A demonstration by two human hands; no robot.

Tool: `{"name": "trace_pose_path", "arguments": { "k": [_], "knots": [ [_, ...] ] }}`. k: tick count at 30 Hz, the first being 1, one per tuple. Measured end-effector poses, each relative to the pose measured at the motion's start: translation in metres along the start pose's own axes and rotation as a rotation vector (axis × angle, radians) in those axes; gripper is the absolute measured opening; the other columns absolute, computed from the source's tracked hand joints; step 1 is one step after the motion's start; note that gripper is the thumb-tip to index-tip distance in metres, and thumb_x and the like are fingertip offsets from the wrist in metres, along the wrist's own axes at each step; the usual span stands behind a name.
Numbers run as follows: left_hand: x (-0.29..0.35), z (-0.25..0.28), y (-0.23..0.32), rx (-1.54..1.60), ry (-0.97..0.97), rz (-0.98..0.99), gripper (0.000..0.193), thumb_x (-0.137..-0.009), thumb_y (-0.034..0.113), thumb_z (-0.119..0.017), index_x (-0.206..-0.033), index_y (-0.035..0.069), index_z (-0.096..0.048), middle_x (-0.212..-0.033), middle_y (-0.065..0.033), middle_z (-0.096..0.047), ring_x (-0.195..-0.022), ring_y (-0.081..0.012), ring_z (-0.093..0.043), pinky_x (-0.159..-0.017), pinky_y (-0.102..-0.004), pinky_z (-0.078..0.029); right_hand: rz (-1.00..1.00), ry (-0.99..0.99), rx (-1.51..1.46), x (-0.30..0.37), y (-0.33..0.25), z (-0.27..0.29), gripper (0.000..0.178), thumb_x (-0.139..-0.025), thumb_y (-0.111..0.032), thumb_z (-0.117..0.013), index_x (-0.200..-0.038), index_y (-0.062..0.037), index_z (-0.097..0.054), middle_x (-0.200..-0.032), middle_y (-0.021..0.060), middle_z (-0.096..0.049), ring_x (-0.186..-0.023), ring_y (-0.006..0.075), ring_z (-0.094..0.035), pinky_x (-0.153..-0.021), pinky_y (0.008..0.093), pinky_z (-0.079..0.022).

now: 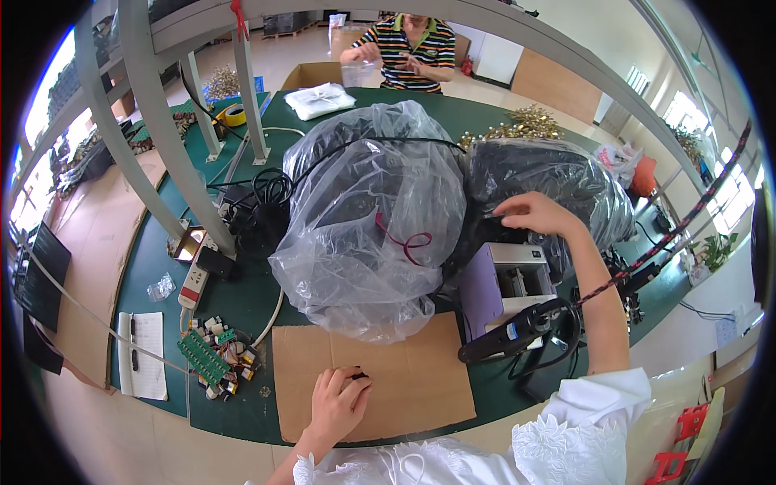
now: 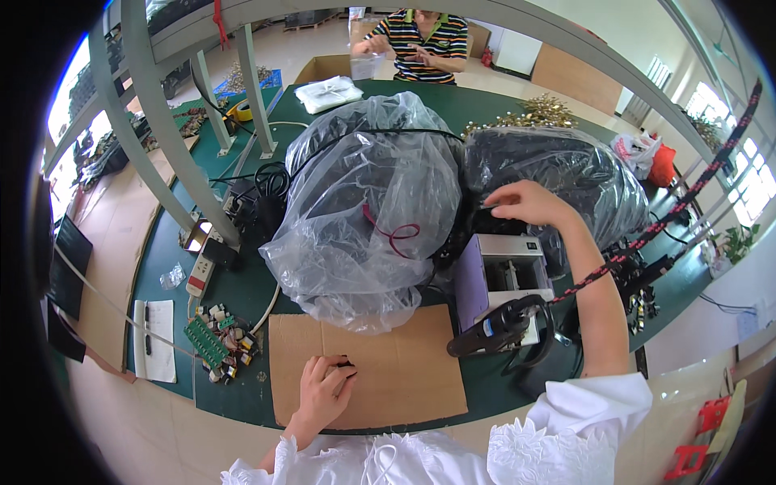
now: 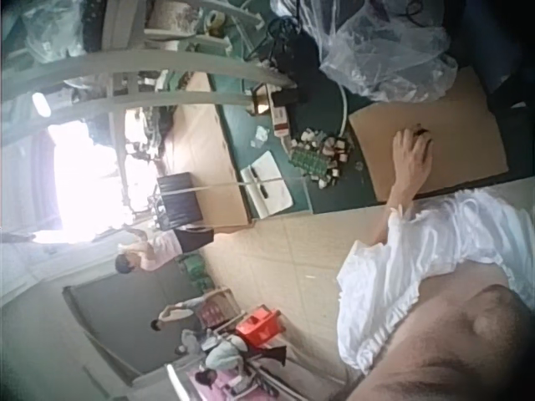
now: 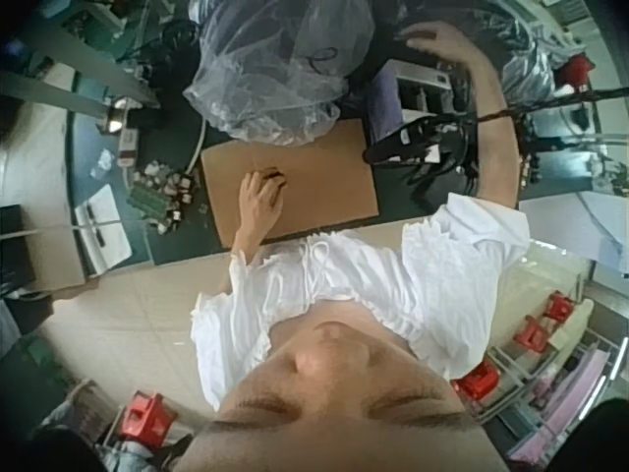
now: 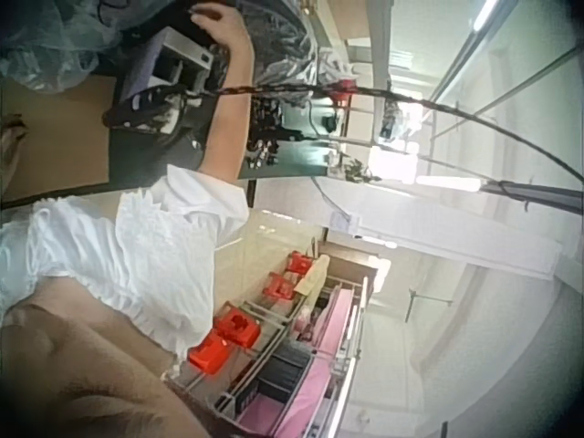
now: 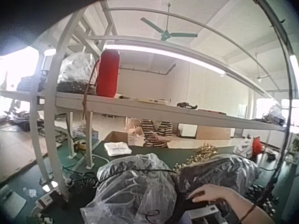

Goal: Assemble small electronic components into a plastic housing and secure them using an electric screwdriver.

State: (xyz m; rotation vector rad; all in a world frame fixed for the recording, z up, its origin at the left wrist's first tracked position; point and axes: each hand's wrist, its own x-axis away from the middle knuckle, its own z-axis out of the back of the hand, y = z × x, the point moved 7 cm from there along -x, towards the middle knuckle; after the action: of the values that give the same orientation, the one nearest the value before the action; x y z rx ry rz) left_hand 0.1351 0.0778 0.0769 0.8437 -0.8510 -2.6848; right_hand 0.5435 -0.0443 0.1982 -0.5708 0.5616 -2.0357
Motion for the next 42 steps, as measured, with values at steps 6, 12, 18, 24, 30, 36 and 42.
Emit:
{"name": "trace_pose_path", "arguments": {
  "k": [6,12,18,24,30,36,42],
  "knots": [
    [-0.049,-0.025,0.004,0.07,-0.06,-0.104,0.016,-0.073,0.009,-0.071,-0.088,0.01,-0.066,-0.094,-0.0046,-0.06,-0.084,-0.0244,-0.058,-0.076,-0.0358,-0.047,0.032,-0.382,0.41,-0.077,0.049,-0.063,0.038,-0.076,-0.026,-0.072,-0.106,-0.0044,-0.068,-0.086,0.0102,-0.07,-0.078,0.0201,-0.068,-0.069,0.0308,-0.053],
    [-0.046,-0.033,-0.014,0.13,0.028,-0.124,0.017,-0.071,0.007,-0.072,-0.086,0.009,-0.065,-0.091,-0.0045,-0.06,-0.082,-0.0246,-0.058,-0.071,-0.0357,-0.047,-0.329,-0.559,0.664,-0.081,0.033,-0.093,0.049,-0.069,-0.038,-0.076,-0.1,-0.0009,-0.068,-0.09,0.0123,-0.069,-0.082,0.0269,-0.069,-0.068,0.0353,-0.057],
    [-0.052,-0.036,-0.023,0.165,0.013,-0.052,0.018,-0.07,0.007,-0.073,-0.086,0.009,-0.065,-0.091,-0.0046,-0.061,-0.08,-0.0249,-0.057,-0.07,-0.0354,-0.047,-0.103,-0.524,0.984,-0.087,0.038,-0.103,0.053,-0.063,-0.042,-0.079,-0.1,-0.0057,-0.07,-0.106,0.0144,-0.067,-0.102,0.0304,-0.063,-0.086,0.0401,-0.05],
    [-0.052,-0.034,-0.021,0.2,0.012,-0.049,0.017,-0.071,0.008,-0.072,-0.085,0.009,-0.064,-0.092,-0.005,-0.061,-0.079,-0.0253,-0.057,-0.069,-0.0356,-0.048,-0.049,-0.121,0.69,-0.068,0.034,-0.051,0.036,-0.065,-0.023,-0.071,-0.098,-0.0079,-0.07,-0.093,0.0171,-0.068,-0.09,0.0342,-0.065,-0.08,0.0408,-0.052],
    [-0.042,-0.019,-0.033,0.23,0.085,0.013,0.017,-0.072,0.009,-0.072,-0.088,0.009,-0.065,-0.09,-0.0062,-0.061,-0.079,-0.0264,-0.059,-0.069,-0.0356,-0.049,-0.093,0.566,0.04,0.051,-0.009,0.023,0.047,-0.077,-0.004,-0.064,-0.122,-0.0094,-0.054,-0.079,0.0071,-0.064,-0.058,0.0102,-0.059,-0.047,0.0257,-0.044],
    [-0.052,-0.014,-0.028,0.508,0.031,0.094,0.012,-0.079,0.009,-0.071,-0.089,0.004,-0.065,-0.084,-0.0072,-0.06,-0.07,-0.0185,-0.06,-0.06,-0.027,-0.049,0.142,1.268,-0.528,0.313,-0.02,0.01,0.06,-0.085,-0.017,-0.056,-0.14,-0.0023,-0.037,-0.111,0.0097,-0.058,-0.06,0.0028,-0.05,-0.041,0.0154,-0.03],
    [-0.041,0.028,-0.008,0.641,0.117,0.114,0.011,-0.081,0.006,-0.07,-0.09,0.001,-0.065,-0.083,-0.0053,-0.06,-0.067,-0.0124,-0.058,-0.057,-0.0233,-0.047,-0.217,0.392,-0.284,0.239,-0.118,-0.173,0.041,-0.054,-0.018,-0.063,-0.093,-0.0043,-0.057,-0.086,0.0052,-0.054,-0.081,0.0158,-0.054,-0.075,0.0256,-0.045]
  ]
}}
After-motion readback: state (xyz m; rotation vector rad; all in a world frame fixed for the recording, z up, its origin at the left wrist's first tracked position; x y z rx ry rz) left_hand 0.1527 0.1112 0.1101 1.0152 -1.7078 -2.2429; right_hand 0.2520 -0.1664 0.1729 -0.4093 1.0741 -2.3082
